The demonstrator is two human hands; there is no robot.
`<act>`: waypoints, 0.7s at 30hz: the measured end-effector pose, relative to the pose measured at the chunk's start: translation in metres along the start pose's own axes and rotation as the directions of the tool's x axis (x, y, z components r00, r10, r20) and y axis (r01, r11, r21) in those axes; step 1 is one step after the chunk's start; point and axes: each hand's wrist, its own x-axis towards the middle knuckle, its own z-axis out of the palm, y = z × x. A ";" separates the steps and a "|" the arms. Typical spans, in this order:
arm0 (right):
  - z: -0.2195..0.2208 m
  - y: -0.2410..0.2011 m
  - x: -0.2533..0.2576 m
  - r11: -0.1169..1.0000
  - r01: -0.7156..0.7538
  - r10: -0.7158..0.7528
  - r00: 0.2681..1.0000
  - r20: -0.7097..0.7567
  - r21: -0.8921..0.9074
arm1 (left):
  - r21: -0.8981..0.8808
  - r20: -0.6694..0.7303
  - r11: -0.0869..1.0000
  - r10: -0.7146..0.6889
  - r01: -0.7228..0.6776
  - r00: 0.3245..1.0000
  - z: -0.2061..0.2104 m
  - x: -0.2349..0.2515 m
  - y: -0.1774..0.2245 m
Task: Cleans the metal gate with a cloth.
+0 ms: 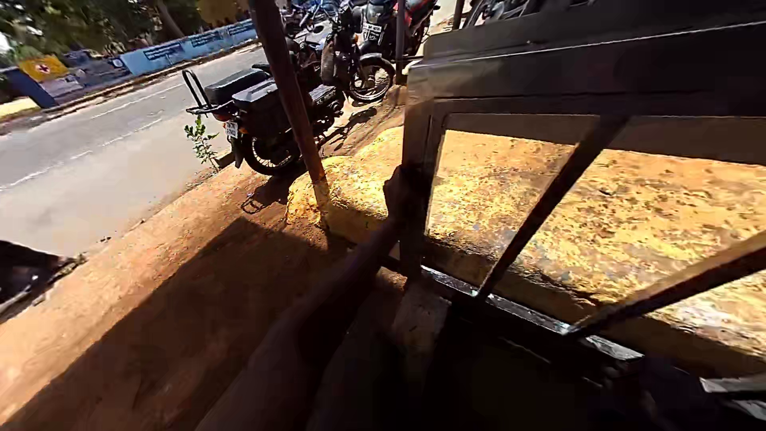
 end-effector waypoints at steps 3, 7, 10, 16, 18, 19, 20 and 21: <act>0.048 -0.029 0.001 0.985 -0.171 0.146 0.819 -0.554 0.007 | -0.129 -0.169 0.983 0.107 -0.130 0.980 0.031 0.008 -0.017; 0.042 -0.023 0.004 0.973 -0.230 0.144 0.591 -0.793 0.006 | -0.446 -0.293 0.867 0.095 -0.223 0.952 0.053 0.017 -0.025; 0.031 0.012 0.016 0.813 -0.285 -0.218 0.659 -0.720 -0.507 | -0.422 -0.315 0.878 0.094 -0.228 0.944 0.060 0.024 -0.040; 0.074 0.059 0.055 0.267 -0.604 0.060 0.788 -0.613 -0.751 | -0.460 -0.155 0.877 0.078 -0.142 0.985 0.068 0.039 -0.074; 0.069 0.055 0.053 0.242 -0.582 0.162 0.813 -0.559 -0.776 | -0.406 -0.073 0.914 -0.013 -0.018 0.997 0.062 0.024 -0.057; 0.051 0.048 0.049 0.157 -0.571 0.178 0.819 -0.546 -0.806 | -0.348 -0.049 0.937 -0.050 0.030 0.998 0.057 0.012 -0.035; 0.028 0.039 0.046 0.078 -0.582 0.174 0.807 -0.564 -0.809 | -0.295 -0.035 0.954 -0.058 0.045 0.998 0.053 0.004 -0.017; 0.007 0.030 0.044 0.051 -0.607 0.119 0.792 -0.599 -0.793 | -0.267 -0.038 0.963 -0.055 0.043 0.998 0.050 0.000 -0.007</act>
